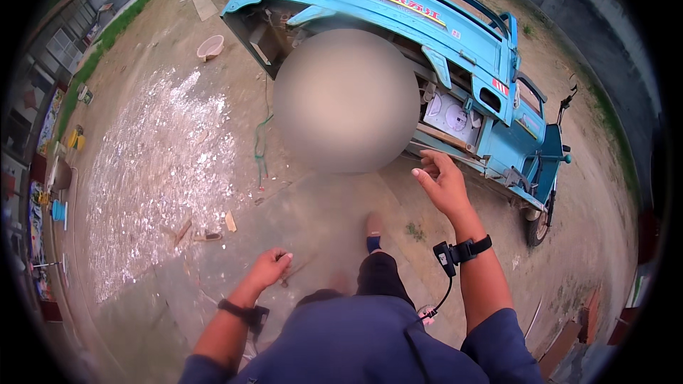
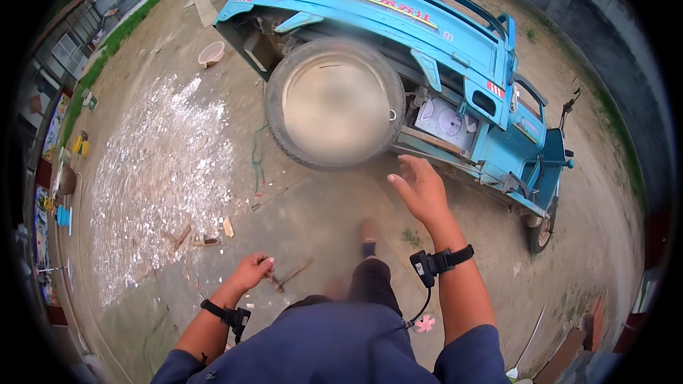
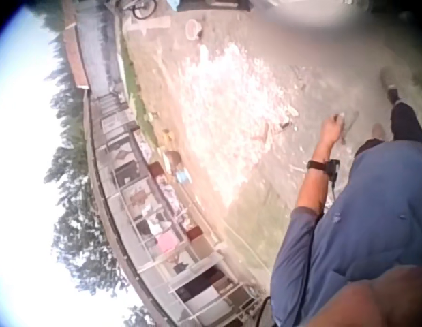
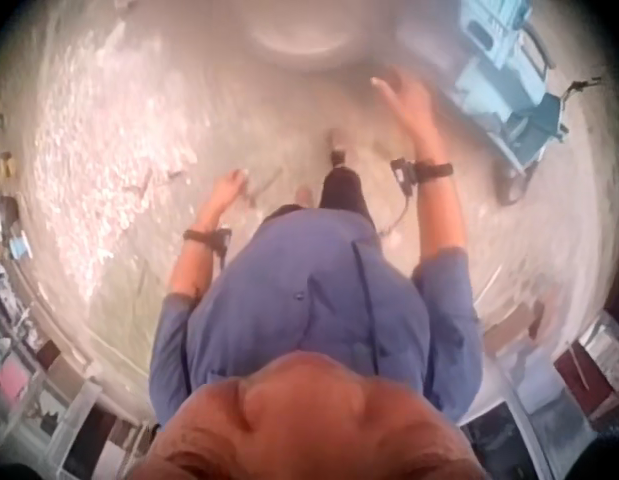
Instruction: The person removes a wheel from a blue tricycle using a wrench, picks up metal tools and washers from the ground, and then uses a long metal rod to adjust the axle assembly.
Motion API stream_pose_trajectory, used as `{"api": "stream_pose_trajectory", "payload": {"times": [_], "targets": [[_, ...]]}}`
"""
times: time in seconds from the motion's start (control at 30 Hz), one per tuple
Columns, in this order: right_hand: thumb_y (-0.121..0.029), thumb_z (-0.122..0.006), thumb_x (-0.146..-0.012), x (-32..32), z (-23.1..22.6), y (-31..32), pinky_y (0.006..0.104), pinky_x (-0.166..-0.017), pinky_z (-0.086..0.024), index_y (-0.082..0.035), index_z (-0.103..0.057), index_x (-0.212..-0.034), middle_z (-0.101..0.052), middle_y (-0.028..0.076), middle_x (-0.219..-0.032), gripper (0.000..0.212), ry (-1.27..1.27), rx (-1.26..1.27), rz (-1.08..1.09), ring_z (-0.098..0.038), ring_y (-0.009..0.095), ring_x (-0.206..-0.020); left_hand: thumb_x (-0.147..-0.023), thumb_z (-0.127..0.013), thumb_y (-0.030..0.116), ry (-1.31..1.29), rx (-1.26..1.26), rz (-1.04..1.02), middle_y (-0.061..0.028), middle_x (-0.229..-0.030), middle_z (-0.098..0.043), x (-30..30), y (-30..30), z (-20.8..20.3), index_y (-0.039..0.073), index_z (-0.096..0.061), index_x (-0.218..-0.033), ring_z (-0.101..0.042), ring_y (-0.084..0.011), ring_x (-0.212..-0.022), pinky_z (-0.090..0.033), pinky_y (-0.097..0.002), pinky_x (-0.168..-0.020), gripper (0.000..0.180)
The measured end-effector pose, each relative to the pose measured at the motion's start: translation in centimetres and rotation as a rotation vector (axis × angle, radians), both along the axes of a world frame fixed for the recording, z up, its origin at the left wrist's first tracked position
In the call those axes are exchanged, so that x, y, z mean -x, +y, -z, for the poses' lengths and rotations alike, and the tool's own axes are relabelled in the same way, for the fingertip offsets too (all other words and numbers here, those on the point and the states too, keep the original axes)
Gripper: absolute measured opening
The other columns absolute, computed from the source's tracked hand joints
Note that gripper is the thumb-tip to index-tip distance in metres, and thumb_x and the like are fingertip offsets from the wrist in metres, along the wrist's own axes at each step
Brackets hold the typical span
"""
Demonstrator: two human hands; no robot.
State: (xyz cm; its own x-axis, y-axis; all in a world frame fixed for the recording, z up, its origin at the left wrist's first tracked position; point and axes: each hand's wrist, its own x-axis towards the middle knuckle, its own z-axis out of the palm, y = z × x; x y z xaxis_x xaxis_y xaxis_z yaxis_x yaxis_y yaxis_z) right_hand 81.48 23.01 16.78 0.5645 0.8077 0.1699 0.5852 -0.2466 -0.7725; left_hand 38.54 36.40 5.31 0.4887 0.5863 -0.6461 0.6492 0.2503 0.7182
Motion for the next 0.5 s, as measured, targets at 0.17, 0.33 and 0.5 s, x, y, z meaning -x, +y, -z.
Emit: {"api": "stream_pose_trajectory", "payload": {"times": [0.17, 0.33, 0.5], "targets": [[-0.024, -0.073, -0.083, -8.3, 3.9, 11.0, 0.0397, -0.089, -0.051, -0.006, -0.06, -0.127, -0.061, 0.012, -0.116, 0.049, -0.187, 0.197, -0.017, -0.062, 0.031, -0.103, -0.098, -0.061, 0.028, -0.022, 0.019, -0.07, -0.0078, -0.092, -0.067, -9.4, 4.4, -2.9, -0.003, -0.063, -0.11, -0.065, -0.0144, -0.078, -0.054, -0.0296, -0.075, 0.034], [-0.021, -0.072, -0.082, -11.5, 6.4, 18.5, 0.0426, -0.089, -0.051, -0.008, -0.063, -0.12, -0.061, 0.011, -0.112, 0.041, -0.289, 0.359, -0.06, -0.059, 0.031, -0.107, -0.099, -0.06, 0.027, 0.031, 0.047, -0.037, -0.0069, -0.092, -0.067, -16.4, 7.8, -4.2, -0.002, -0.063, -0.111, -0.065, -0.014, -0.08, -0.054, -0.0293, -0.076, 0.032], [-0.02, -0.07, -0.083, -13.4, 7.5, 21.3, 0.044, -0.083, -0.052, -0.007, -0.066, -0.1, -0.065, 0.011, -0.098, 0.022, -0.404, 0.471, -0.121, -0.06, 0.032, -0.103, -0.1, -0.059, 0.028, -0.004, 0.119, 0.04, -0.0059, -0.091, -0.067, -23.9, 10.6, -5.7, -0.002, -0.062, -0.112, -0.065, -0.0131, -0.082, -0.053, -0.0283, -0.078, 0.032]]}}
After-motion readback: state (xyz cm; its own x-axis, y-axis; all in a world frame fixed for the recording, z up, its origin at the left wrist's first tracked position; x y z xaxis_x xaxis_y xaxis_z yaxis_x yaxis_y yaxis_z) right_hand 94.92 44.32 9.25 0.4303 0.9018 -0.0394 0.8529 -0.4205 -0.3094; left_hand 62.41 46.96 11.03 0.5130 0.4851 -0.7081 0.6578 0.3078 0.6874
